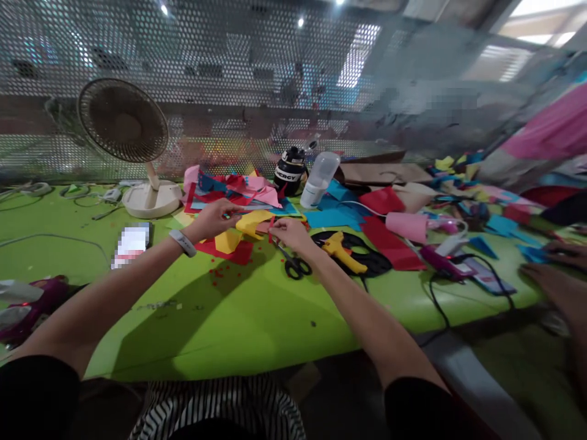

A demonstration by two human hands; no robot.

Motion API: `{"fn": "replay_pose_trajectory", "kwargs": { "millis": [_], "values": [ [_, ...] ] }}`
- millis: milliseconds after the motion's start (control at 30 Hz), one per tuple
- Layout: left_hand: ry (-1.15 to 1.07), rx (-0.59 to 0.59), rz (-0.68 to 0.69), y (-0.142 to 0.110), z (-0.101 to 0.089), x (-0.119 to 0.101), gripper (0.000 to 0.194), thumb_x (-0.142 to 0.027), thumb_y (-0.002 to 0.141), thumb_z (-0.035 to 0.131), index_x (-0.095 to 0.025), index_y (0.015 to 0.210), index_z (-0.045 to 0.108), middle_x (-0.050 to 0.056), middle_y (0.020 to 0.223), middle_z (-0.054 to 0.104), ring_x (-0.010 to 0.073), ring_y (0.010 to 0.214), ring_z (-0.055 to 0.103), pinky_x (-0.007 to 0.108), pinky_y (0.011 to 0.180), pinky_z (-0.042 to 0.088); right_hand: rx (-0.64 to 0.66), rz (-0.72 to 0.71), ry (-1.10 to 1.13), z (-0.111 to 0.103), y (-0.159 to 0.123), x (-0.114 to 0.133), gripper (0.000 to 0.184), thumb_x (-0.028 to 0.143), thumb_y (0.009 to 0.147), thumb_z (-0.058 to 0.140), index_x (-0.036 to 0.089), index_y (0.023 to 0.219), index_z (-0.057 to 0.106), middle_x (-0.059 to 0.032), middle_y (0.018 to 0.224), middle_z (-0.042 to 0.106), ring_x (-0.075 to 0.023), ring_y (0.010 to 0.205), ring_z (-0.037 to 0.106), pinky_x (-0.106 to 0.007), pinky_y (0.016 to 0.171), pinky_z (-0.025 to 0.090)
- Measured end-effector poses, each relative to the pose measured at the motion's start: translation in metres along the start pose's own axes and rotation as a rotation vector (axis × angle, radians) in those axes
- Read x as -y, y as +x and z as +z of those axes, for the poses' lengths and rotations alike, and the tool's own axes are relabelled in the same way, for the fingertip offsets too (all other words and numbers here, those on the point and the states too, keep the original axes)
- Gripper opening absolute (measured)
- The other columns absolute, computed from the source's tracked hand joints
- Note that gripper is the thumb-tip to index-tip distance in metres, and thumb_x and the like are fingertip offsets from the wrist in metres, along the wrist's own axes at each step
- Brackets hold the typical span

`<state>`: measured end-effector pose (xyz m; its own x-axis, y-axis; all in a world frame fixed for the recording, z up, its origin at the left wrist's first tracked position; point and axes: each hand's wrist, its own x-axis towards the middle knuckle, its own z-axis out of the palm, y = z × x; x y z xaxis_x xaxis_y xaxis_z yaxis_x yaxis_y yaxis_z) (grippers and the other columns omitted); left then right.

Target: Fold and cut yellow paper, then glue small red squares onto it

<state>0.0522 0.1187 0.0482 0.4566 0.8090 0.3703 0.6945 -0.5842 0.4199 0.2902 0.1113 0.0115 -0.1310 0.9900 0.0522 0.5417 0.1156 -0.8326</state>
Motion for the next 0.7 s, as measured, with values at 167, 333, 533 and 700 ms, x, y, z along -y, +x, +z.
{"fn": "replay_pose_trajectory", "kwargs": {
  "millis": [167, 333, 533, 700],
  "values": [
    [0.117, 0.268, -0.046, -0.011, -0.035, 0.053, 0.050, -0.041, 0.070, 0.070, -0.019, 0.115, 0.070, 0.008, 0.114, 0.070, 0.0255, 0.106, 0.062, 0.031, 0.092, 0.045, -0.101, 0.021, -0.235, -0.004, 0.023, -0.006, 0.019, 0.028, 0.080, 0.059, 0.015, 0.086, 0.071, -0.0040, 0.063, 0.068, -0.0167, 0.057, 0.061, -0.027, 0.059, 0.046],
    [0.299, 0.472, -0.099, -0.037, -0.062, 0.083, 0.053, -0.034, 0.070, 0.065, -0.015, 0.120, 0.066, 0.013, 0.121, 0.066, 0.0282, 0.111, 0.059, 0.034, 0.094, 0.043, -0.150, 0.006, -0.409, -0.037, -0.002, -0.018, 0.028, 0.030, 0.083, 0.058, 0.017, 0.103, 0.073, -0.0096, 0.092, 0.074, -0.0236, 0.084, 0.067, -0.031, 0.074, 0.048],
    [0.237, 0.341, -0.196, -0.046, -0.077, 0.100, 0.040, -0.044, 0.077, 0.054, -0.014, 0.098, 0.070, 0.012, 0.096, 0.069, 0.0256, 0.084, 0.061, 0.032, 0.074, 0.045, 0.008, 0.097, -0.867, -0.099, -0.040, -0.049, 0.040, 0.030, 0.084, 0.057, 0.012, 0.119, 0.067, -0.0168, 0.125, 0.065, -0.0282, 0.108, 0.062, -0.032, 0.086, 0.047],
    [0.033, 0.155, -0.160, -0.045, -0.083, 0.095, 0.040, -0.051, 0.074, 0.058, -0.017, 0.092, 0.069, 0.007, 0.089, 0.069, 0.0228, 0.082, 0.062, 0.031, 0.076, 0.046, 0.052, 0.127, -0.928, -0.111, -0.049, -0.061, 0.048, 0.029, 0.073, 0.068, 0.013, 0.117, 0.066, -0.0165, 0.120, 0.066, -0.0309, 0.110, 0.060, -0.033, 0.087, 0.047]
  ]
}}
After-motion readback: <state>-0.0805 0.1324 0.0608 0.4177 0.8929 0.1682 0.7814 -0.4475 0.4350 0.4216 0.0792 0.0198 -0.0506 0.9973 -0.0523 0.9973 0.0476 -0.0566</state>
